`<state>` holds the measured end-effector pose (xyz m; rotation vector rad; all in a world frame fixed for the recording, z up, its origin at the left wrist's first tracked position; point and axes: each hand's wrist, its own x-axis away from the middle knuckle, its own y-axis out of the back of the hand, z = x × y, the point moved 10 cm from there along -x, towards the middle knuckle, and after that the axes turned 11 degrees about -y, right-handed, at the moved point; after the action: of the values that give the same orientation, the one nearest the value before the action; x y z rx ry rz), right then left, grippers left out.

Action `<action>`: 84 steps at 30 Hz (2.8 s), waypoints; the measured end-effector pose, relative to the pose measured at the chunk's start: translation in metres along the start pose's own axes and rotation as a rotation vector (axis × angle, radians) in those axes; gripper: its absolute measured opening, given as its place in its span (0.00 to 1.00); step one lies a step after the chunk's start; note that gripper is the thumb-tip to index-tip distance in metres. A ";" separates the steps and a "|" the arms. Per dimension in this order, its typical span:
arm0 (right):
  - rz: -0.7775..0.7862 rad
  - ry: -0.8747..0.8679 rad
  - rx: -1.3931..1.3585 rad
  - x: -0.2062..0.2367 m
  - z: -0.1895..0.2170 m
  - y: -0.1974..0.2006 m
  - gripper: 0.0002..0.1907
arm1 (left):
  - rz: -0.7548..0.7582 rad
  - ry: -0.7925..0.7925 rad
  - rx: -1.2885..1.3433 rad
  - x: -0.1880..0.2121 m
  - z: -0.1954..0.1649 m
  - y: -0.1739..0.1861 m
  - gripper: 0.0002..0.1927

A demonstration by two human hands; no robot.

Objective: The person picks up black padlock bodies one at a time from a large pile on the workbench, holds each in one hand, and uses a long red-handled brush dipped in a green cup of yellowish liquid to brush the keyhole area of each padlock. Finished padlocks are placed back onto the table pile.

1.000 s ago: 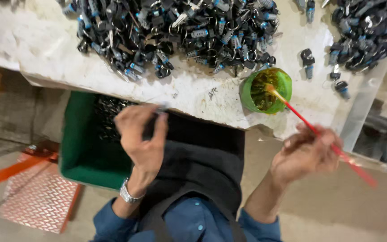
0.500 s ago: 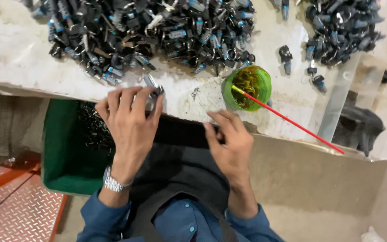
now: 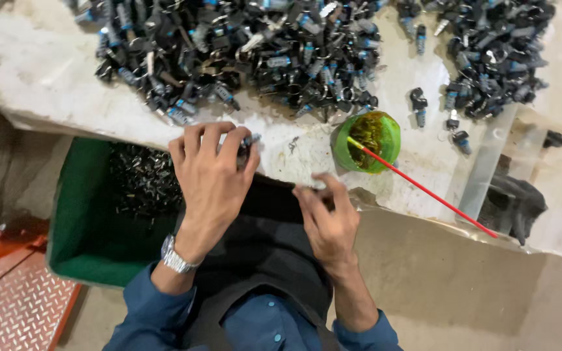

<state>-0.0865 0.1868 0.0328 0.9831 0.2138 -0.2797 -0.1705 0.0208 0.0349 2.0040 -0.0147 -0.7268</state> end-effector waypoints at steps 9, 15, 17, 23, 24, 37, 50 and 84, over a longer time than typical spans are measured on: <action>0.024 -0.532 -1.035 0.038 -0.069 -0.005 0.10 | 0.071 0.651 1.570 0.072 -0.027 -0.075 0.13; -0.003 -0.467 -1.153 0.026 -0.068 -0.007 0.08 | 0.333 1.071 2.152 0.114 -0.074 -0.118 0.13; -0.017 -0.476 -1.144 0.025 -0.070 -0.007 0.08 | 0.330 1.068 2.216 0.113 -0.079 -0.119 0.14; -0.042 -0.482 -0.957 0.028 -0.066 0.002 0.08 | 0.317 1.134 2.114 0.113 -0.072 -0.126 0.13; -0.041 -0.492 -0.933 0.030 -0.066 0.004 0.08 | 0.331 1.152 2.087 0.115 -0.070 -0.127 0.13; -0.199 -0.794 -1.451 0.041 -0.137 0.007 0.08 | 0.277 1.036 2.090 0.117 -0.061 -0.129 0.10; -0.475 -0.438 -0.732 0.016 -0.121 0.094 0.16 | 0.194 1.067 2.119 0.098 -0.063 -0.124 0.15; -0.636 -0.458 -1.063 0.037 -0.146 0.080 0.14 | 0.020 0.952 1.961 0.101 0.007 -0.076 0.16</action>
<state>-0.0335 0.3463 0.0058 -0.2390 0.2085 -0.8510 -0.1124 0.0252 -0.0776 3.9274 -0.2671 0.8438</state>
